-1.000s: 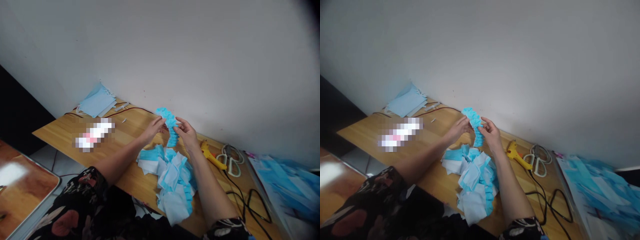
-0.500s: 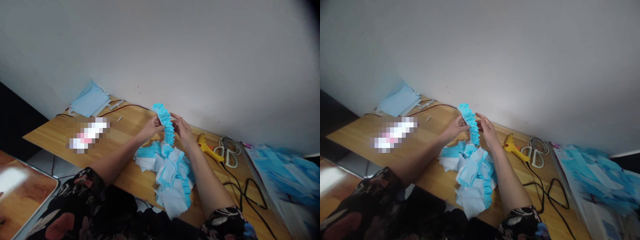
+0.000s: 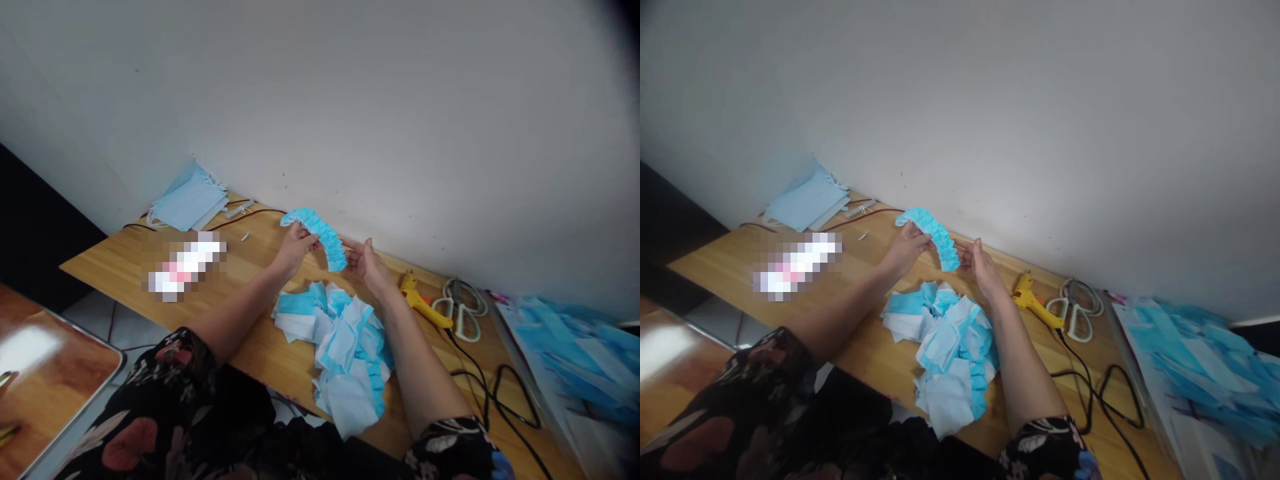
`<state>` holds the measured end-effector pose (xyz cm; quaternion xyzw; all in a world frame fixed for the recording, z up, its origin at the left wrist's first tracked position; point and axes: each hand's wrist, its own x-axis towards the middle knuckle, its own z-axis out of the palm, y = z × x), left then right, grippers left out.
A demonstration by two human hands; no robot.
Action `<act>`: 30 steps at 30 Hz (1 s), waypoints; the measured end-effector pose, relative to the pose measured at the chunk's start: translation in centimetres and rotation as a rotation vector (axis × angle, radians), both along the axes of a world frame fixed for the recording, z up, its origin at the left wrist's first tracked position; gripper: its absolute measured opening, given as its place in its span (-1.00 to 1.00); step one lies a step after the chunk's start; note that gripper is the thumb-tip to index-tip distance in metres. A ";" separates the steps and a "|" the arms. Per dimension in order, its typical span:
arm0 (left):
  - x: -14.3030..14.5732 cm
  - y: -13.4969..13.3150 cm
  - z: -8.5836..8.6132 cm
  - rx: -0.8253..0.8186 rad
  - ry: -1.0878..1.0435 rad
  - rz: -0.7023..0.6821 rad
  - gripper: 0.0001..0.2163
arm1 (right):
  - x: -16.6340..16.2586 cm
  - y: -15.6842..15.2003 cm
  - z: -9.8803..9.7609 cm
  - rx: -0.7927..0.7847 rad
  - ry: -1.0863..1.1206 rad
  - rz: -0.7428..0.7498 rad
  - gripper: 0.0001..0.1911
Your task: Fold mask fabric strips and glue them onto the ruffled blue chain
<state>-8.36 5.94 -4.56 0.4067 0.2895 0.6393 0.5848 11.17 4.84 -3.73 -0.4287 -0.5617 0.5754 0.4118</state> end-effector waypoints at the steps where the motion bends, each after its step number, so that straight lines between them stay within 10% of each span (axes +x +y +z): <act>1: -0.1 0.1 -0.1 -0.007 -0.014 0.006 -0.68 | 0.1 0.0 0.0 0.004 -0.010 -0.005 -0.26; 30: -0.8 0.4 -0.1 -0.167 -0.105 0.099 -0.80 | 1.2 1.1 -1.7 0.075 -0.109 -0.111 -0.60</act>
